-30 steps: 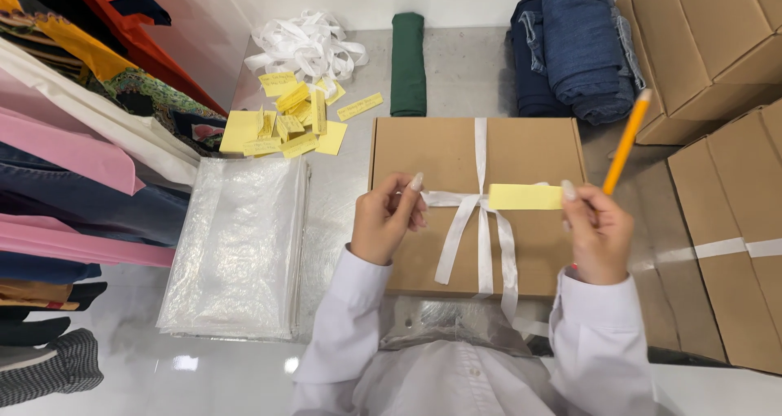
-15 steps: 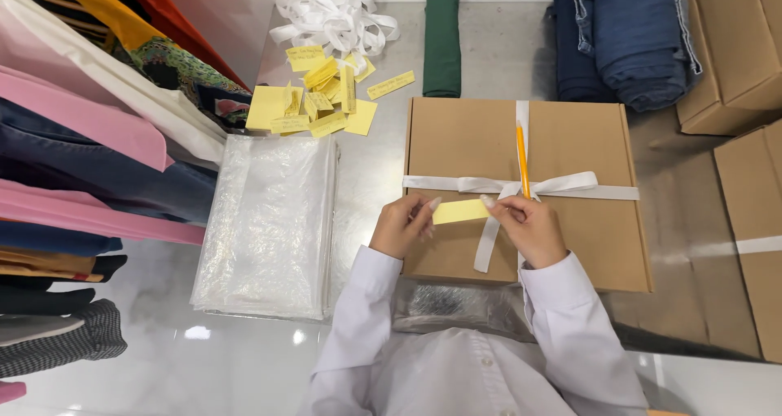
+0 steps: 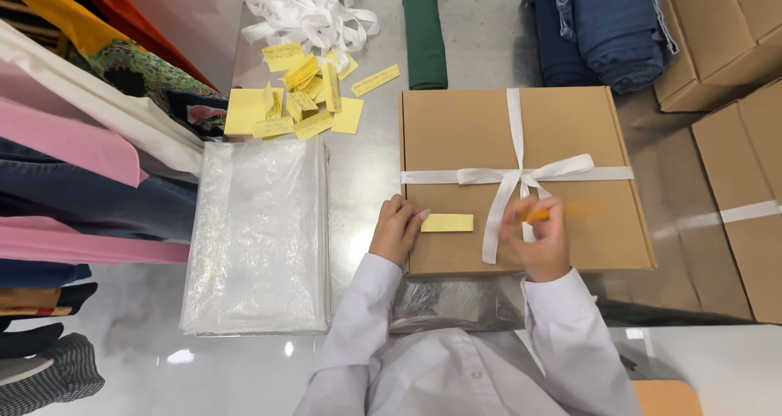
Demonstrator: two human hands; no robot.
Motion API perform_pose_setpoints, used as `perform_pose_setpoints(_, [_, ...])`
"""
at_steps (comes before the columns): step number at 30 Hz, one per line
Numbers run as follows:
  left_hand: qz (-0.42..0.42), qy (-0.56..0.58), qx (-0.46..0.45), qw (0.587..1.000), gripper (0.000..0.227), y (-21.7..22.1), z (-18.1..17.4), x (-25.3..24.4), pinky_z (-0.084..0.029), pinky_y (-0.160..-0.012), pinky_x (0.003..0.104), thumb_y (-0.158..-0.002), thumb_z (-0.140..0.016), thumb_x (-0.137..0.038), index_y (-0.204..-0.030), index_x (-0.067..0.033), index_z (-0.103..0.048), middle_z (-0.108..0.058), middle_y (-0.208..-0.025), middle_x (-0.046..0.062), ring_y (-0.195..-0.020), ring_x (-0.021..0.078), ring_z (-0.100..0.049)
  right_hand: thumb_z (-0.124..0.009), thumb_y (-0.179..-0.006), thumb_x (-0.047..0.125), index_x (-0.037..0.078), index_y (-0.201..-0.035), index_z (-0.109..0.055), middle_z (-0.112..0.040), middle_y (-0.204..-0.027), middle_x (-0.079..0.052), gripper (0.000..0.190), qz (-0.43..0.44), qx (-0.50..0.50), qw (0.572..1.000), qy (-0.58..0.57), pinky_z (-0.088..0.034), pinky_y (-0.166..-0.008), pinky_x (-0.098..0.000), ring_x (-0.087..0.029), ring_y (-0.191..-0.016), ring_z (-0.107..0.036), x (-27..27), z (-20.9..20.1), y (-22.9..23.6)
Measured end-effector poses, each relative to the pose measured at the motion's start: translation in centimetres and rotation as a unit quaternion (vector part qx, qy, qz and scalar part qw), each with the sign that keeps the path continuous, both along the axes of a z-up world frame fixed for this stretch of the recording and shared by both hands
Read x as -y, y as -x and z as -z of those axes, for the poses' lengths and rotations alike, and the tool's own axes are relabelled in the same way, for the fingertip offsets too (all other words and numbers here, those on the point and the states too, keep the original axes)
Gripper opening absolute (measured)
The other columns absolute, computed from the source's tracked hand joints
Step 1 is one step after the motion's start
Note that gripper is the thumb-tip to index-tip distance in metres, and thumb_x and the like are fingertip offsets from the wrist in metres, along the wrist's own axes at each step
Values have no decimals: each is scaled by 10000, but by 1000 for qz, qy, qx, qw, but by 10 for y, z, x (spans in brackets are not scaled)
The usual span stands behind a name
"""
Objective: Tying a ribbon on a box, writing a label, and preparing plastic packaging
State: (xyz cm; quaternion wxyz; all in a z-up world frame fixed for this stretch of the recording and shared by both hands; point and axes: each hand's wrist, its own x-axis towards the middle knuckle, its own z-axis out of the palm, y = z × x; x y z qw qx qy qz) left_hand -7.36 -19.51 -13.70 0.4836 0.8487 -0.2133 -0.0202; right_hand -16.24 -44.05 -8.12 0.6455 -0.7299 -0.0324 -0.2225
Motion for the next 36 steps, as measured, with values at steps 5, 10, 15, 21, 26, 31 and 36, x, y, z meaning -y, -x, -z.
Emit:
perform_pose_setpoints(5, [4, -27, 53, 998, 192, 2, 16, 5, -504, -856, 382, -987, -671, -210, -903, -39, -650, -484, -911, 82, -934, 284, -533, -380, -1068, 467, 185, -848, -469, -528, -537, -24, 369, 3, -46, 969, -243, -391, -576, -264, -125, -476, -478, -25, -23, -6])
perform_pose_setpoints(10, [10, -44, 81, 996, 199, -1, 29, 8, -492, -866, 332, -978, -666, -234, -866, -76, -620, -480, -924, 57, -927, 254, -528, -407, -961, 686, 109, -1349, -600, -755, -986, -106, 721, -96, -166, 810, -555, -555, -720, -286, -174, -824, -708, -48, 3, -61])
perform_pose_setpoints(15, [-4, -56, 72, 996, 225, 2, 29, 10, -485, -865, 337, -971, -670, -240, -839, -71, -600, -471, -940, 68, -929, 267, -524, -618, -1025, 235, 203, -1031, -639, -695, -977, 25, 39, -38, -176, 838, -515, -514, -769, -179, -68, -865, -665, -66, 53, -84])
perform_pose_setpoints(21, [-75, -45, -46, 995, 335, 36, 24, 15, -483, -835, 364, -924, -717, -349, -735, -83, -643, -412, -931, 50, -912, 296, -538, -582, -1013, 238, 149, -980, -586, -552, -746, -37, 94, -27, -175, 836, -520, -422, -637, -199, -95, -668, -474, -67, 59, -82])
perform_pose_setpoints(26, [-120, -33, -62, 990, 310, 39, 20, 17, -480, -830, 358, -899, -737, -345, -729, -93, -677, -362, -920, 33, -904, 293, -517, -561, -1007, 242, 104, -1142, -651, -709, -946, -89, 213, -36, -187, 852, -487, -550, -735, -189, -111, -815, -688, -68, 66, -81])
perform_pose_setpoints(31, [-171, -41, -62, 983, 315, 40, 29, 18, -488, -810, 415, -808, -795, -416, -682, -148, -686, -350, -926, 28, -928, 309, -491, -631, -980, 46, 123, -946, -527, -383, -685, 19, 134, -53, -159, 876, -453, -326, -501, -124, -55, -600, -405, -70, 66, -79])
perform_pose_setpoints(36, [-213, 13, -56, 975, 263, 43, 27, 22, -476, -844, 405, -746, -810, -354, -623, -184, -651, -325, -921, 4, -932, 293, -469, -585, -957, 91, 159, -868, -447, -379, -592, 5, 178, -63, -163, 857, -485, -273, -450, -155, -49, -470, -312, -73, 47, -77])
